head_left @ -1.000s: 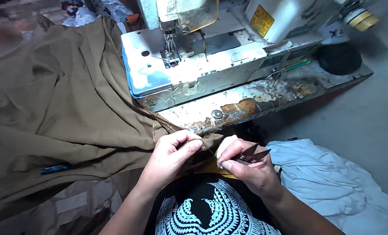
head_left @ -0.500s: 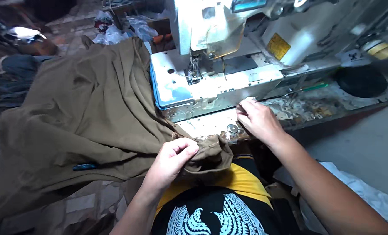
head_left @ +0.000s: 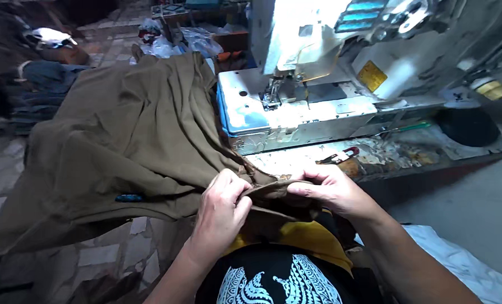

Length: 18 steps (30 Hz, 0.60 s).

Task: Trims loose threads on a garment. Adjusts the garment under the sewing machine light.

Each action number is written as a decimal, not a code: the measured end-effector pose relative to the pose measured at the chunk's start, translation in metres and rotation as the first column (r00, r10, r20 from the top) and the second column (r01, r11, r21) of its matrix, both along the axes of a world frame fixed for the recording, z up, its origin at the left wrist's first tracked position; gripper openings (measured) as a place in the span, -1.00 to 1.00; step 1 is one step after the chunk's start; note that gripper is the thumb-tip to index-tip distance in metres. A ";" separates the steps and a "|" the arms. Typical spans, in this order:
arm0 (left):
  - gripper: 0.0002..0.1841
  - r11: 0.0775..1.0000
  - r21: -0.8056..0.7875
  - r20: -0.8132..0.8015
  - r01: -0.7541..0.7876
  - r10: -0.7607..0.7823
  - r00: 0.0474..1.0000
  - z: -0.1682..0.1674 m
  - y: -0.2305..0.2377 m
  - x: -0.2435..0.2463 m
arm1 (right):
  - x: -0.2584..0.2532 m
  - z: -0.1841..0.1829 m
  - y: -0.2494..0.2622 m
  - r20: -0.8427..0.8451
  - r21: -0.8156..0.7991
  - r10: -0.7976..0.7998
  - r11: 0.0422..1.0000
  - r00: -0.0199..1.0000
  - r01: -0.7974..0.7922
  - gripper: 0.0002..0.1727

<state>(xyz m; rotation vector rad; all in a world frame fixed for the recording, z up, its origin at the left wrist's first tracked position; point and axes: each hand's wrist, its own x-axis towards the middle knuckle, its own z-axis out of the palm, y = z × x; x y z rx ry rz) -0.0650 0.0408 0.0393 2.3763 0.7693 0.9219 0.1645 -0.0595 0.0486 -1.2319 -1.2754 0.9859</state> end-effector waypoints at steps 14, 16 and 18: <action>-0.86 0.960 0.220 -0.070 0.172 -0.160 0.985 0.075 0.117 0.093 | -0.004 -0.005 0.035 -0.370 -0.108 -0.081 0.993 0.926 0.043 -0.80; -0.85 0.963 0.211 -0.152 0.166 -0.136 0.979 0.072 0.136 0.112 | 0.003 -0.010 0.044 -0.413 -0.136 -0.101 0.990 0.905 0.049 -0.78; -0.82 0.979 0.169 -0.166 0.116 -0.088 0.982 0.068 0.146 0.121 | 0.010 -0.015 0.050 -0.370 -0.100 -0.102 0.993 0.924 0.070 -0.73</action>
